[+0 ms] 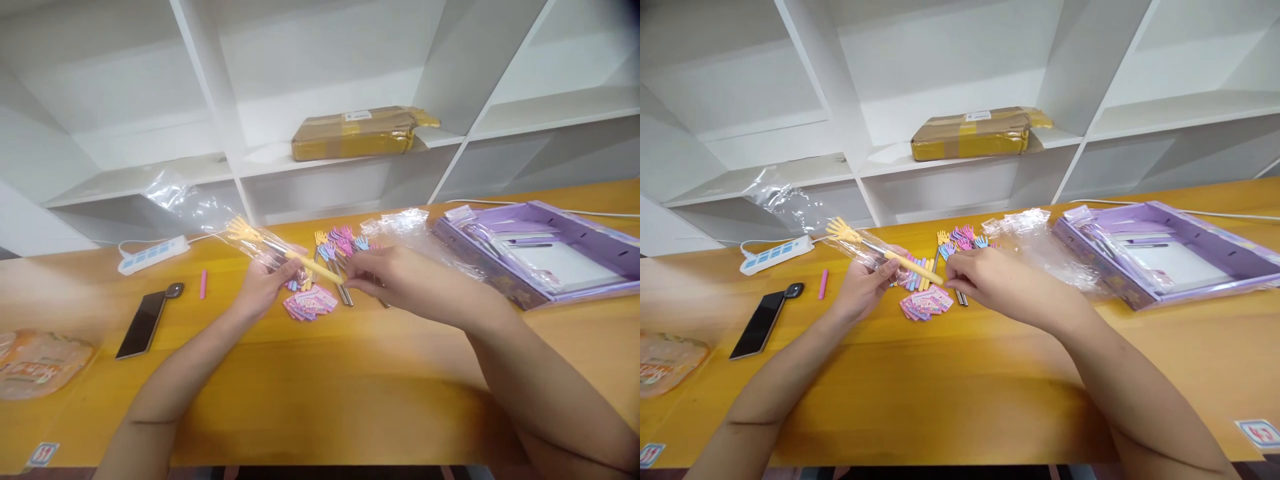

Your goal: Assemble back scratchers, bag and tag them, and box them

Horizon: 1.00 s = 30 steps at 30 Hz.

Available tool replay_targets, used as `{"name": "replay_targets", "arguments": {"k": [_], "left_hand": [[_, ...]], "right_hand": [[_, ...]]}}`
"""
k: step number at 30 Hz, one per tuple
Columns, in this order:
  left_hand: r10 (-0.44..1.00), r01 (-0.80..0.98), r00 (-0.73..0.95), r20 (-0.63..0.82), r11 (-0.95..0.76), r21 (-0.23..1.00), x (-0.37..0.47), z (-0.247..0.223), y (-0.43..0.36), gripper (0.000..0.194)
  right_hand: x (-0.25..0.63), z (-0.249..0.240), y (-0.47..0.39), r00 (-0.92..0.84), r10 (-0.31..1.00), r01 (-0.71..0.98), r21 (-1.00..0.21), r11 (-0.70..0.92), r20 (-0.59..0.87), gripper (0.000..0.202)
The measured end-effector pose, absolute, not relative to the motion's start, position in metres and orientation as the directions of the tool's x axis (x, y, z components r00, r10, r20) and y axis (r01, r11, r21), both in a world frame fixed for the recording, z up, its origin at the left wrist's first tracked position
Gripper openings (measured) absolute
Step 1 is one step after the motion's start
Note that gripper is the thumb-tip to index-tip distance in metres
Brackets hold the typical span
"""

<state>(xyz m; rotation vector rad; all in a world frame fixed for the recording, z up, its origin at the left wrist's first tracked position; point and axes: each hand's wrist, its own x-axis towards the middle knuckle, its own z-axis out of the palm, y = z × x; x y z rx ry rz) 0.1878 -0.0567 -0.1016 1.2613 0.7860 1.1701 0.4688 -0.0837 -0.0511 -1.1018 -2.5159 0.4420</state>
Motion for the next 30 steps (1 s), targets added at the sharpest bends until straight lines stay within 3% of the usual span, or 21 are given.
{"name": "replay_targets", "arguments": {"k": [4, 8, 17, 24, 30], "left_hand": [[0.949, -0.249, 0.287, 0.131, -0.058, 0.967, 0.19, -0.101, -0.057, 0.04], [0.932, -0.332, 0.337, 0.13, -0.011, 0.943, 0.194, -0.098, -0.059, 0.037], [0.895, -0.31, 0.435, 0.103, 0.042, 0.95, 0.201, -0.104, -0.069, 0.043], [0.787, -0.097, 0.613, 0.067, -0.009, 0.995, 0.206, -0.11, -0.085, 0.043], [0.795, -0.043, 0.606, 0.029, -0.003, 0.999, 0.199, -0.108, -0.08, 0.04]], "right_hand": [[0.474, -0.052, -0.079, -0.709, 0.648, 0.564, -0.327, 0.758, 0.28, 0.03], [0.479, -0.051, -0.078, -0.763, 0.48, 0.464, -0.149, 0.873, 0.433, 0.03], [0.466, -0.06, -0.08, -0.754, 0.201, 0.38, 0.167, 0.91, 0.625, 0.01], [0.456, -0.065, -0.082, -0.706, 0.222, 0.387, 0.104, 0.916, 0.672, 0.009], [0.45, -0.065, -0.086, -0.697, 0.319, 0.423, 0.009, 0.906, 0.643, 0.021]]}}
